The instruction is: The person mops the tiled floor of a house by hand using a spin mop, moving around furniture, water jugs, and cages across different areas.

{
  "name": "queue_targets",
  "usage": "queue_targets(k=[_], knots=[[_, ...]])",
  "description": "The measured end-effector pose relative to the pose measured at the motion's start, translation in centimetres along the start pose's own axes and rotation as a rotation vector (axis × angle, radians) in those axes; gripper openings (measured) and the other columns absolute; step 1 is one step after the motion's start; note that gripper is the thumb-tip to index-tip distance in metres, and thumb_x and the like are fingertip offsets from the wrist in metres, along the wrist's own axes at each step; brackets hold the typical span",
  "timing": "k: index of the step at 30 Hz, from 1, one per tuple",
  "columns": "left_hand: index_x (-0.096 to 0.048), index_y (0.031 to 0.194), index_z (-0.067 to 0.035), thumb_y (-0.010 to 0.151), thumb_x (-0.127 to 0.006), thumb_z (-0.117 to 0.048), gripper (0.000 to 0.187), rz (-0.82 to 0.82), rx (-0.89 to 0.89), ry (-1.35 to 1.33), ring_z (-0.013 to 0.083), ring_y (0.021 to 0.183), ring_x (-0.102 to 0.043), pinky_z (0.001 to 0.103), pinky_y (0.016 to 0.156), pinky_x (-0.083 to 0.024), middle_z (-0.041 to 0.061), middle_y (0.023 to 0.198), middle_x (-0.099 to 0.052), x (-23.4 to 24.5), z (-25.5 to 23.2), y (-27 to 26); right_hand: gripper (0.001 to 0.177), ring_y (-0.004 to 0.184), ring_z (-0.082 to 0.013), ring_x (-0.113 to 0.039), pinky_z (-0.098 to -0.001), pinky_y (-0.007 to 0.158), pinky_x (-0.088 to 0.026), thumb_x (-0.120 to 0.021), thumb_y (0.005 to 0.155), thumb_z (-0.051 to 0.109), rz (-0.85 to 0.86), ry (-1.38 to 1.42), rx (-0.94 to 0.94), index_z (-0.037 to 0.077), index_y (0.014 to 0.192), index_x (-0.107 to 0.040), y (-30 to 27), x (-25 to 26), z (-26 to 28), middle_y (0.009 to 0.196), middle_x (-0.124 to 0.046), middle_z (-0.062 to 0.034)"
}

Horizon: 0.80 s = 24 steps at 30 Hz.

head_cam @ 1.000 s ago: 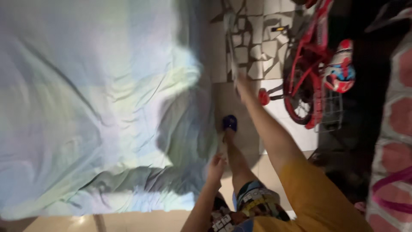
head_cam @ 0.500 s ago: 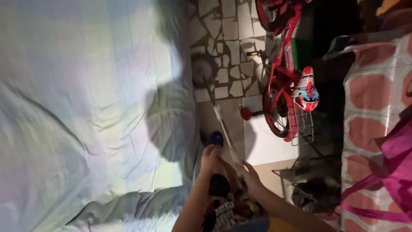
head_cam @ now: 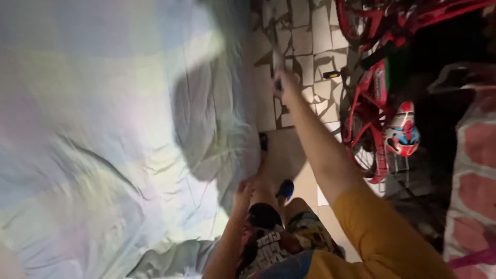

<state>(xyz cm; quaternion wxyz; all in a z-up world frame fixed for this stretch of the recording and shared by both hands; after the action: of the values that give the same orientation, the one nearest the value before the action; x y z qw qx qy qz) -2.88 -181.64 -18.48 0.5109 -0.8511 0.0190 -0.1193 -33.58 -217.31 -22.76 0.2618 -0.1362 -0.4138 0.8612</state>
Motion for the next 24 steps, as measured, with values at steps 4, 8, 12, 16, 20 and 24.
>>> queue_targets(k=[4,8,12,16,20,24], knots=[[-0.066,0.129,-0.011,0.095,-0.062,-0.037,0.043,0.012,-0.1,-0.014,0.0279,0.094,-0.069,0.041,0.082,-0.055,0.016,0.105,-0.076,-1.0,-0.7,2.6,0.022,0.054,-0.0171,-0.064,-0.0302,0.043,-0.052,-0.065,0.092,0.012,0.132,0.028,0.013,0.005,0.112,-0.056,3.4,-1.2,5.3,0.072,-0.064,-0.0068],[-0.064,0.132,-0.016,0.103,-0.056,-0.032,0.033,0.052,-0.468,0.445,0.0284,0.111,-0.066,0.038,0.093,-0.052,0.014,0.129,-0.068,-3.7,-0.7,4.0,0.023,0.048,-0.017,-0.054,-0.0303,0.035,-0.037,-0.059,0.097,0.017,0.153,-0.099,0.021,0.008,0.118,-0.056,1.4,1.8,1.8,0.07,-0.058,-0.0086],[-0.061,0.135,-0.016,0.104,-0.054,-0.033,0.036,0.118,-0.677,0.707,0.0322,0.111,-0.066,0.039,0.091,-0.052,0.015,0.135,-0.064,-9.2,-2.3,5.5,0.032,0.054,-0.0106,-0.054,-0.0269,0.039,-0.039,-0.067,0.095,0.035,-0.073,-0.218,-0.178,0.018,0.119,-0.055,-7.5,9.3,-8.4,0.077,-0.057,0.0035],[-0.06,0.134,-0.011,0.1,-0.059,-0.036,0.042,0.189,-0.343,0.326,0.0313,0.107,-0.069,0.039,0.089,-0.054,0.017,0.128,-0.068,-15.9,1.5,3.6,0.046,0.05,-0.0089,-0.049,-0.0256,0.04,-0.036,-0.069,0.097,0.031,0.002,-0.053,-0.104,0.015,0.138,-0.054,-20.5,20.3,-21.2,0.073,-0.058,0.0012],[-0.059,0.132,-0.006,0.096,-0.065,-0.039,0.049,0.31,-0.199,0.344,0.0303,0.102,-0.071,0.039,0.086,-0.056,0.019,0.12,-0.072,-22.8,9.1,-4.6,0.056,0.046,-0.0102,-0.047,-0.0269,0.038,-0.038,-0.066,0.094,0.029,-0.167,-0.181,-0.211,0.017,0.147,-0.051,-38.9,34.1,-30.8,0.068,-0.058,-0.003],[-0.058,0.13,-0.001,0.092,-0.07,-0.042,0.057,0.469,-0.116,0.401,0.0294,0.098,-0.074,0.039,0.083,-0.058,0.021,0.113,-0.076,-26.9,16.1,-14.1,0.059,0.041,-0.0139,-0.046,-0.0295,0.036,-0.035,-0.068,0.092,0.024,-0.231,-0.074,-0.339,0.012,0.147,-0.052,-53.7,40.7,-34.8,0.07,-0.062,-0.0071]])
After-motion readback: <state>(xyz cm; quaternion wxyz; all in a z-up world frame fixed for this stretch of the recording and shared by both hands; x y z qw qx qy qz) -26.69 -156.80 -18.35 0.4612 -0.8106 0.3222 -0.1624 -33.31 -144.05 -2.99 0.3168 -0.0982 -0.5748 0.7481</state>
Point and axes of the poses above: each hand's wrist, its own y-axis towards the middle knuckle, its own x-axis out of the back of the hand, z = x × y, the point moved 4 cm from there along y, towards the middle knuckle
